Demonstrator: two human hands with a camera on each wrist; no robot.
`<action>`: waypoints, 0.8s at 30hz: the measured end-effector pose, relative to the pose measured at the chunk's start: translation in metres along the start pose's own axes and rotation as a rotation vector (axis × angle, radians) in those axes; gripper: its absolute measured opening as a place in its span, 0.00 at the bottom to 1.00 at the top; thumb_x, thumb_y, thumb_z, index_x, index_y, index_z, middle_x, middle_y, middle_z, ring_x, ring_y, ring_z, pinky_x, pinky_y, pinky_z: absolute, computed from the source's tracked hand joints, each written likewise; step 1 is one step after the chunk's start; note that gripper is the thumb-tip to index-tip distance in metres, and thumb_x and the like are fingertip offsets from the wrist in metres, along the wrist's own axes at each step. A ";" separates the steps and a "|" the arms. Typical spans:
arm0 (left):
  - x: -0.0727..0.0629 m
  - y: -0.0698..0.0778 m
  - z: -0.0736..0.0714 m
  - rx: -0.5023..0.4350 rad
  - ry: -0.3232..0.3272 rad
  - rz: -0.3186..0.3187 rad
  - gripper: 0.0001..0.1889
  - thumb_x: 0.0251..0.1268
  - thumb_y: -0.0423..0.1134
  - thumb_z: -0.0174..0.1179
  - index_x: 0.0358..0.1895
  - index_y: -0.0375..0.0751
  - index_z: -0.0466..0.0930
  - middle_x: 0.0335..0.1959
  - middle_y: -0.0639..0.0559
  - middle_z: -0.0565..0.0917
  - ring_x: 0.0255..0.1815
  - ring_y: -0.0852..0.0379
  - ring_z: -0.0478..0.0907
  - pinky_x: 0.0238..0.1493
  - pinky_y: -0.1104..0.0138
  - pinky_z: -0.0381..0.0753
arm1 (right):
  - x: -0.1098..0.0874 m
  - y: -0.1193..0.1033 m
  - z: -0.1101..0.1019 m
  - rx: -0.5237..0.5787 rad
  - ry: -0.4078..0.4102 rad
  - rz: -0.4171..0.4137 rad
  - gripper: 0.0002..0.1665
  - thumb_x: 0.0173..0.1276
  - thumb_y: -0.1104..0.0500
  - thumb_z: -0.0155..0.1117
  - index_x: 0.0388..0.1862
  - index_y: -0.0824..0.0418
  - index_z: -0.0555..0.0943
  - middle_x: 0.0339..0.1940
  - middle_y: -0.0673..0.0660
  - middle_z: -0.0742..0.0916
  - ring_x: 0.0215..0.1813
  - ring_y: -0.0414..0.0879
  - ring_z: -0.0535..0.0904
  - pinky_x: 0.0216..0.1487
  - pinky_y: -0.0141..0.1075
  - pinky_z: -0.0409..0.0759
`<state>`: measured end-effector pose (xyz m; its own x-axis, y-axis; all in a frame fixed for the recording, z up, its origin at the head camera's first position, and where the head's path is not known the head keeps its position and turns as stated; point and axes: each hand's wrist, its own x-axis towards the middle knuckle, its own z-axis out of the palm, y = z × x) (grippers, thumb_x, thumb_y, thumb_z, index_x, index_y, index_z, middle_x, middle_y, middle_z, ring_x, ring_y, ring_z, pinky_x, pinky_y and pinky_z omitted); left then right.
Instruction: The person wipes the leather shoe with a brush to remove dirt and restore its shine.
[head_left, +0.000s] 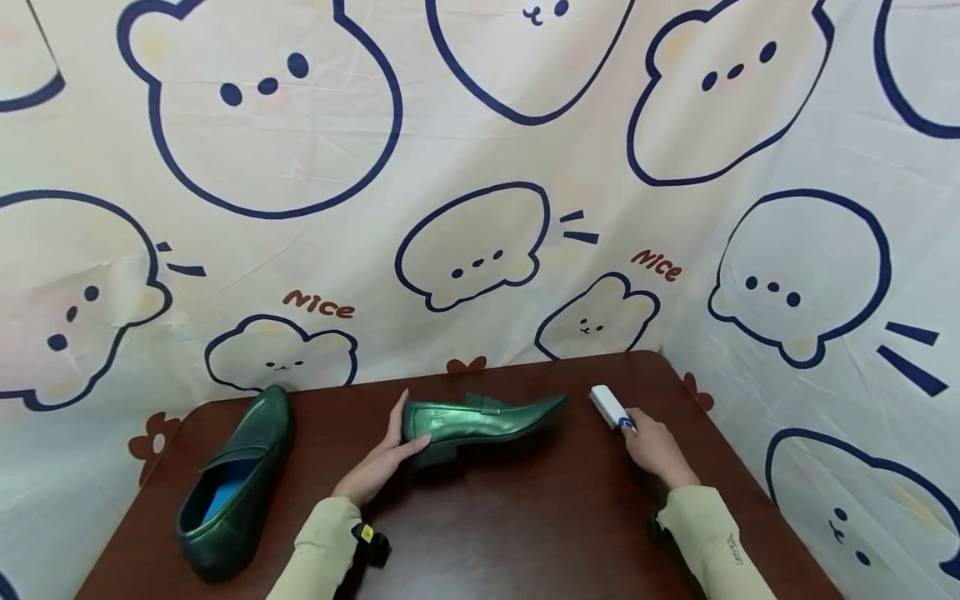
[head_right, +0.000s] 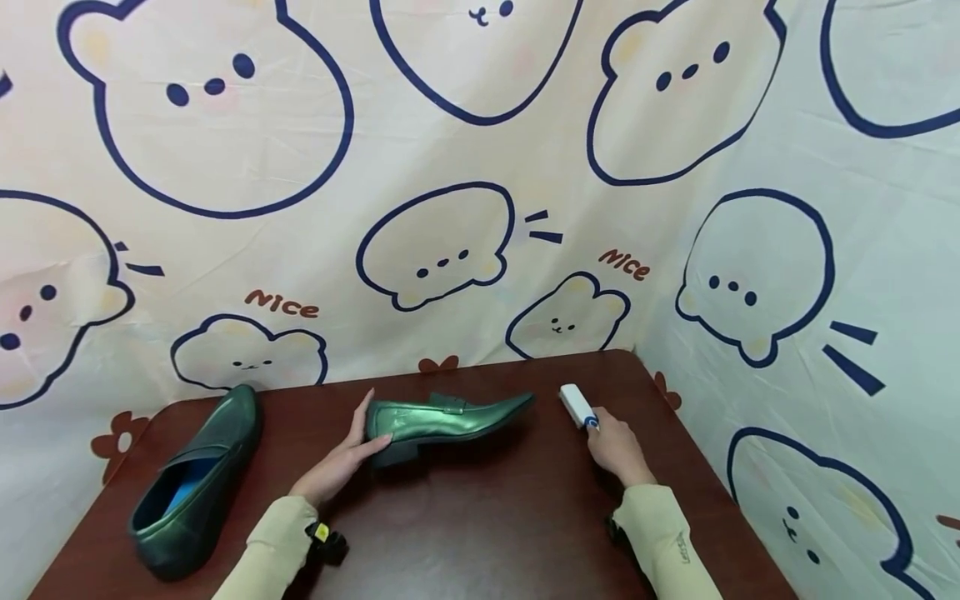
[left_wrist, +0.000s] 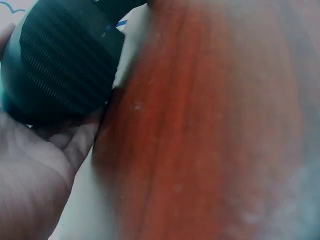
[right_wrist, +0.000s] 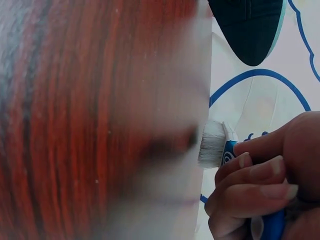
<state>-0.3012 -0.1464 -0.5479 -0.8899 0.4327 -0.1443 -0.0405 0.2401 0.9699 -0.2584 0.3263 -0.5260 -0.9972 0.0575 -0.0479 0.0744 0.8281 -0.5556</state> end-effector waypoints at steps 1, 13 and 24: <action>0.001 0.000 0.001 0.000 -0.001 0.012 0.48 0.75 0.63 0.57 0.78 0.87 0.25 0.84 0.62 0.21 0.85 0.44 0.19 0.76 0.28 0.36 | 0.000 0.000 -0.001 -0.001 0.001 -0.002 0.28 0.82 0.61 0.50 0.74 0.74 0.66 0.62 0.75 0.81 0.37 0.50 0.78 0.40 0.43 0.75; 0.000 -0.010 0.009 0.025 0.022 0.123 0.47 0.73 0.52 0.64 0.78 0.90 0.37 0.86 0.57 0.35 0.86 0.41 0.38 0.76 0.31 0.48 | -0.003 -0.017 -0.003 0.026 0.098 -0.054 0.29 0.83 0.60 0.50 0.77 0.72 0.64 0.61 0.76 0.82 0.37 0.52 0.80 0.37 0.43 0.76; 0.004 -0.015 0.015 0.065 0.145 0.145 0.51 0.64 0.53 0.72 0.78 0.88 0.43 0.84 0.53 0.46 0.81 0.40 0.54 0.73 0.35 0.59 | -0.014 -0.109 0.026 -0.018 0.292 -0.337 0.27 0.80 0.60 0.57 0.75 0.64 0.69 0.39 0.63 0.89 0.27 0.45 0.77 0.30 0.41 0.77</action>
<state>-0.2972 -0.1348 -0.5665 -0.9405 0.3386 0.0299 0.1176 0.2418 0.9632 -0.2525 0.2206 -0.4864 -0.9263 -0.0642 0.3713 -0.2526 0.8370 -0.4853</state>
